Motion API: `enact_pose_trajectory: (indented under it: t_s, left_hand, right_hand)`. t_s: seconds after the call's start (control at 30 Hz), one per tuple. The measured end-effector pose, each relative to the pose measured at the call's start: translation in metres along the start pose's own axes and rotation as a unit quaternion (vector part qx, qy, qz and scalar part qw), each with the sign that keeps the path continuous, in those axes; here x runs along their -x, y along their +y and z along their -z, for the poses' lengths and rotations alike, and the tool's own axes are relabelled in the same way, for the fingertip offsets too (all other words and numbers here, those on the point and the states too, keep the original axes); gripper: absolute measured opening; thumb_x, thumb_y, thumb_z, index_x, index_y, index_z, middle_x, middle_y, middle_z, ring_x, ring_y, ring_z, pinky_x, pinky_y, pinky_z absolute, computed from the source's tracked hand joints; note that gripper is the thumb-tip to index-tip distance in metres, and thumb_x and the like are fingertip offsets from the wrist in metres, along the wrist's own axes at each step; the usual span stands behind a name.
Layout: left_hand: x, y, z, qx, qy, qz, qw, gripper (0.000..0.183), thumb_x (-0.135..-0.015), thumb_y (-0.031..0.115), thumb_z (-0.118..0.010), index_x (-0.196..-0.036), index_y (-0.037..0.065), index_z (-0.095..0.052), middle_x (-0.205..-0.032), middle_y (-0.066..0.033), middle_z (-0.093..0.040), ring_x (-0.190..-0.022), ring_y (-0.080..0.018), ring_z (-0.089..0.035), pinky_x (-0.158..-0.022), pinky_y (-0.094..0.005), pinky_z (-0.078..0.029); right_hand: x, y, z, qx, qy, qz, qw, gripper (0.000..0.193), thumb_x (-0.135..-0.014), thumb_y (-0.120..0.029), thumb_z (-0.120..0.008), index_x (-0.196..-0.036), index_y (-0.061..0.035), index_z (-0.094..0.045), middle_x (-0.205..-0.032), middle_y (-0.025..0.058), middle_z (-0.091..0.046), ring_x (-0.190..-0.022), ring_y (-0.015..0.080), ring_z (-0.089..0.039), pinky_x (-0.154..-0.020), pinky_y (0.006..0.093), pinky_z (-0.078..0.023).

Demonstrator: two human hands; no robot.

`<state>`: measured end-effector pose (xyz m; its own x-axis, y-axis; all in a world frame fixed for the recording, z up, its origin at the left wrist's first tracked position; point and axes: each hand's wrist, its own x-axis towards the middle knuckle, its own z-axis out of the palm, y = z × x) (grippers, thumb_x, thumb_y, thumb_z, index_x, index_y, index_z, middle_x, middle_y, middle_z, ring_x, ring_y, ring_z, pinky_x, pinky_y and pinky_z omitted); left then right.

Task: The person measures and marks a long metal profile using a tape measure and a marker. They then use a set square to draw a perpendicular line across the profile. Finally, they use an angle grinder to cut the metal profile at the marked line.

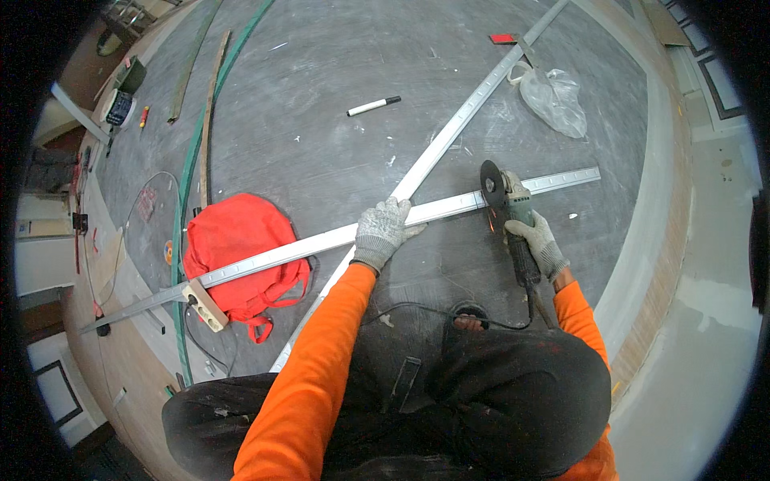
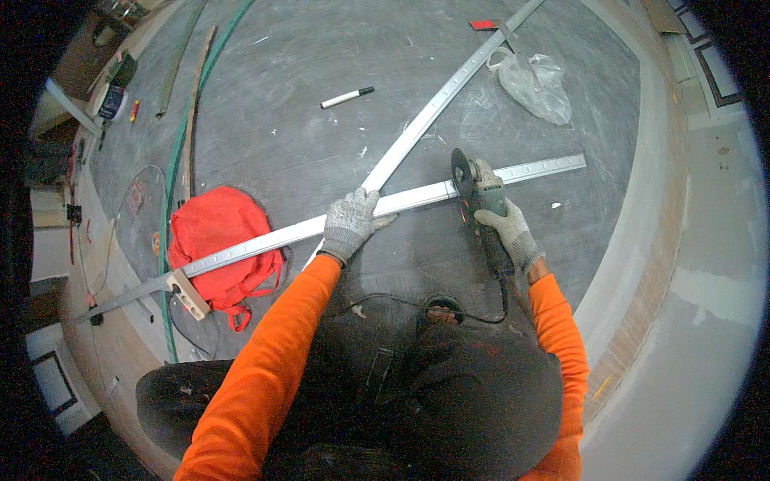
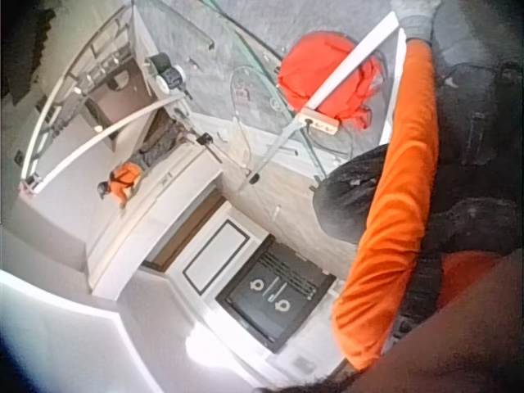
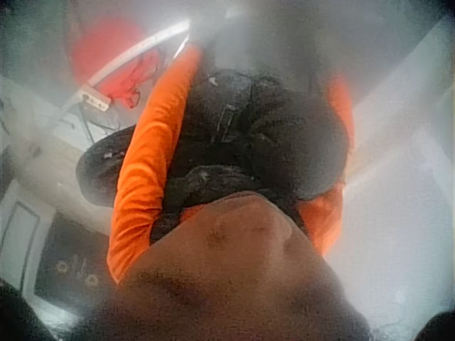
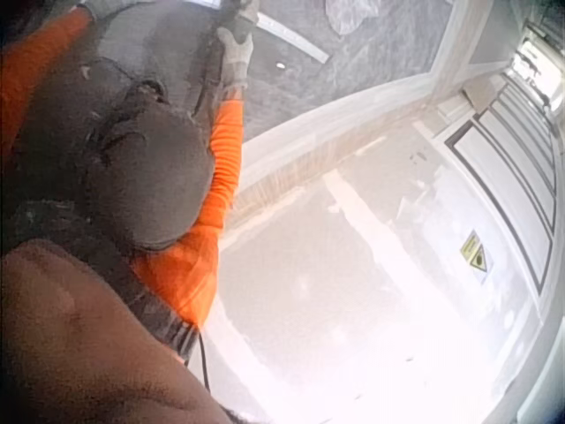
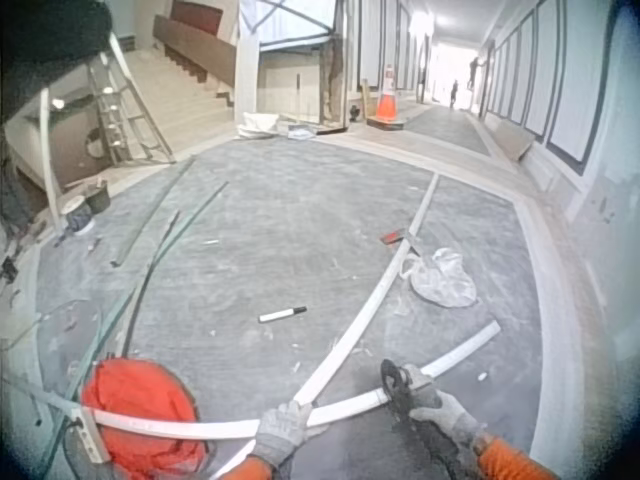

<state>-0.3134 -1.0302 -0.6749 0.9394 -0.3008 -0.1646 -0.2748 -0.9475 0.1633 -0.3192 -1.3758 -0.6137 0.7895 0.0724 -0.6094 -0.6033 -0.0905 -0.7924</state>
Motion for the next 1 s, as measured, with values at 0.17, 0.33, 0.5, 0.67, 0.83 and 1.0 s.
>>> enact_pose_trajectory:
  t_s: [0.17,0.33,0.5,0.67,0.83,1.0]
  left_hand:
    - [0.002,-0.001,-0.002,-0.003,0.016,-0.004,1.000,0.065,-0.091,0.071,-0.061,-0.118,0.011,-0.062,-0.103,-0.0117,-0.064,-0.096,-0.0279,-0.070,-0.078,-0.0459,-0.058]
    - [0.002,0.001,0.001,-0.018,0.020,-0.007,1.000,0.062,-0.090,0.070,-0.063,-0.118,0.014,-0.063,-0.101,-0.0088,-0.062,-0.090,-0.0246,-0.071,-0.075,-0.0432,-0.059]
    - [0.001,0.000,-0.002,-0.006,0.013,-0.007,1.000,0.065,-0.091,0.071,-0.061,-0.117,0.012,-0.063,-0.102,-0.0105,-0.062,-0.092,-0.0264,-0.071,-0.076,-0.0447,-0.058]
    - [0.002,-0.003,-0.007,0.001,0.030,-0.014,0.999,0.066,-0.092,0.072,-0.059,-0.117,0.011,-0.063,-0.102,-0.0112,-0.062,-0.092,-0.0277,-0.071,-0.077,-0.0446,-0.058]
    - [0.004,-0.003,-0.007,0.010,0.049,-0.017,0.999,0.067,-0.091,0.072,-0.059,-0.120,0.012,-0.064,-0.103,-0.0109,-0.062,-0.092,-0.0280,-0.070,-0.077,-0.0445,-0.057]
    - [0.006,-0.004,-0.009,0.003,0.060,-0.017,0.998,0.063,-0.093,0.069,-0.059,-0.121,0.013,-0.065,-0.102,-0.0097,-0.062,-0.091,-0.0265,-0.069,-0.076,-0.0432,-0.055]
  right_hand:
    - [-0.001,-0.001,0.000,0.046,0.018,0.004,0.999,0.043,-0.090,-0.019,-0.079,-0.126,-0.0011,-0.066,-0.106,0.0055,-0.072,-0.091,0.0136,-0.066,-0.084,0.0309,-0.055]
    - [-0.004,0.000,0.001,0.059,0.018,0.012,0.998,0.045,-0.088,-0.021,-0.080,-0.126,-0.0015,-0.066,-0.107,0.0047,-0.071,-0.091,0.0127,-0.065,-0.085,0.0305,-0.054]
    - [-0.006,0.002,0.003,0.079,0.019,0.017,0.997,0.046,-0.088,-0.021,-0.080,-0.127,-0.0016,-0.066,-0.107,0.0037,-0.071,-0.091,0.0122,-0.064,-0.086,0.0291,-0.053]
    - [-0.010,0.004,0.001,0.067,0.019,0.024,0.997,0.049,-0.087,-0.022,-0.080,-0.130,-0.0018,-0.066,-0.110,0.0034,-0.070,-0.095,0.0124,-0.063,-0.088,0.0297,-0.052]
    - [-0.010,0.002,0.001,0.077,0.021,0.031,0.996,0.054,-0.086,-0.024,-0.081,-0.132,-0.0015,-0.065,-0.114,0.0035,-0.069,-0.100,0.0134,-0.063,-0.092,0.0304,-0.051]
    - [-0.003,-0.007,-0.011,0.041,0.028,0.049,0.998,0.041,-0.088,-0.022,-0.079,-0.123,-0.0025,-0.067,-0.103,0.0009,-0.067,-0.087,0.0098,-0.060,-0.080,0.0274,-0.051]
